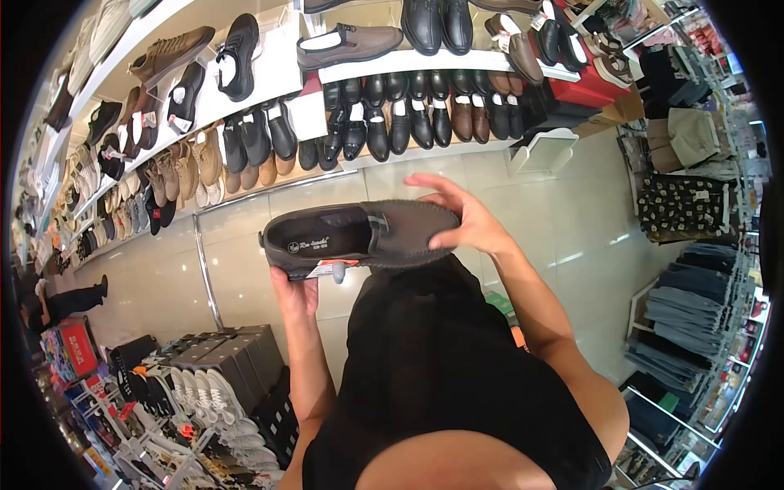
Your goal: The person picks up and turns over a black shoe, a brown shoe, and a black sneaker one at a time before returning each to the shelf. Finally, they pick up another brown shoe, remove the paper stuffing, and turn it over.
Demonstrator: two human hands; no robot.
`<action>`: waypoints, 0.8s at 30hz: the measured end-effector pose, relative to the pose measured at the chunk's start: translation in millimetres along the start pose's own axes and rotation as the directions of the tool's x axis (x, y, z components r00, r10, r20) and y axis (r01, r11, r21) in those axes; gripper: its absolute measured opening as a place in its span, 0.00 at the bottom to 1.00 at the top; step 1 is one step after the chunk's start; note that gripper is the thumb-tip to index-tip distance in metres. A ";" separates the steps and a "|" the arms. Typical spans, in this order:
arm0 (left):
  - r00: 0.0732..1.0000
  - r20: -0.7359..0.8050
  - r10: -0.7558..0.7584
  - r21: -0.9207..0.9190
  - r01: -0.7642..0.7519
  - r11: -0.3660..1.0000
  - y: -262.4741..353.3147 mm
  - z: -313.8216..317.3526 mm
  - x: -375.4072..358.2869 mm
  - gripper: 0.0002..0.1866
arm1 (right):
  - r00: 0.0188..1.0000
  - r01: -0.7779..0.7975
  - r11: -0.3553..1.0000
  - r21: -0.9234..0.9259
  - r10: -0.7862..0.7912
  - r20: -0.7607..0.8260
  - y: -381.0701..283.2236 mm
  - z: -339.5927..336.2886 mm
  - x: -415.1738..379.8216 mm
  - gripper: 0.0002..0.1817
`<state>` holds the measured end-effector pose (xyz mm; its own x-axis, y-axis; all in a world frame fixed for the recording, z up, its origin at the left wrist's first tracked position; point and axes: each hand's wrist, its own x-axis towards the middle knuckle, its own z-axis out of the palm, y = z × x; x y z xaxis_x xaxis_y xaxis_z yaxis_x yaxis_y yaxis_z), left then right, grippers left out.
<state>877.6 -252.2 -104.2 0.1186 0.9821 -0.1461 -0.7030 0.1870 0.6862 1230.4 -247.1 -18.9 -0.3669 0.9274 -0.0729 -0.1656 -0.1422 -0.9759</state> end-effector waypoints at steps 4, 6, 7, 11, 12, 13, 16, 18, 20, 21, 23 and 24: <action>0.998 0.056 0.034 -0.033 -0.032 0.999 -9.4 16.6 -29.5 0.57 | 0.906 -0.181 0.871 0.457 0.329 -0.268 19.0 14.7 -40.9 0.31; 0.994 0.098 0.053 0.010 -0.054 0.998 -4.6 46.6 -32.5 0.59 | 0.904 -0.161 0.871 0.465 0.319 -0.285 20.6 23.2 -62.6 0.26; 0.983 0.184 0.017 0.067 -0.029 0.997 -2.1 61.8 -33.8 0.58 | 0.918 -0.102 0.868 0.486 0.270 -0.290 29.7 19.5 -74.1 0.25; 0.966 0.238 -0.098 0.233 0.041 0.972 -3.5 85.0 -39.7 0.65 | 0.895 0.017 0.872 0.489 0.205 -0.396 28.1 15.6 -109.4 0.24; 0.962 0.230 -0.149 0.327 0.068 0.943 -4.1 88.3 -39.4 0.67 | 0.882 0.041 0.882 0.469 0.188 -0.432 26.1 8.6 -117.5 0.25; 0.946 0.261 -0.190 0.266 0.119 0.957 -5.6 94.8 -41.5 0.63 | 0.884 0.047 0.882 0.469 0.182 -0.430 24.0 0.2 -124.7 0.25; 0.947 0.257 -0.193 0.291 0.114 0.950 -24.7 129.8 -48.5 0.61 | 0.860 0.098 0.912 0.398 0.124 -0.496 19.6 -31.0 -148.0 0.28; 0.945 0.252 -0.207 0.363 0.106 0.926 -44.3 153.5 -50.2 0.60 | 0.848 0.119 0.928 0.354 0.091 -0.523 18.6 -56.4 -164.0 0.30; 0.945 0.234 -0.228 0.439 0.106 0.892 -62.1 184.0 -52.7 0.58 | 0.841 0.122 0.929 0.350 0.090 -0.533 17.2 -84.9 -180.9 0.31; 0.932 0.205 -0.299 0.521 0.155 0.839 -67.9 203.4 -53.5 0.60 | 0.830 0.129 0.932 0.339 0.085 -0.551 16.3 -99.0 -189.6 0.32; 0.913 0.163 -0.373 0.604 0.207 0.769 -92.0 231.7 -51.1 0.63 | 0.827 0.133 0.935 0.328 0.078 -0.557 13.9 -131.1 -208.3 0.32; 0.917 0.180 -0.356 0.626 0.172 0.761 -105.9 240.0 -48.5 0.61 | 0.820 0.141 0.941 0.309 0.064 -0.569 13.5 -145.5 -217.9 0.32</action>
<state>1114.6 -314.5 1.3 0.4851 0.8381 -0.2495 -0.0758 0.3246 0.9428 1441.3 -400.7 -46.1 0.2089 0.9482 -0.2393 -0.4902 -0.1102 -0.8646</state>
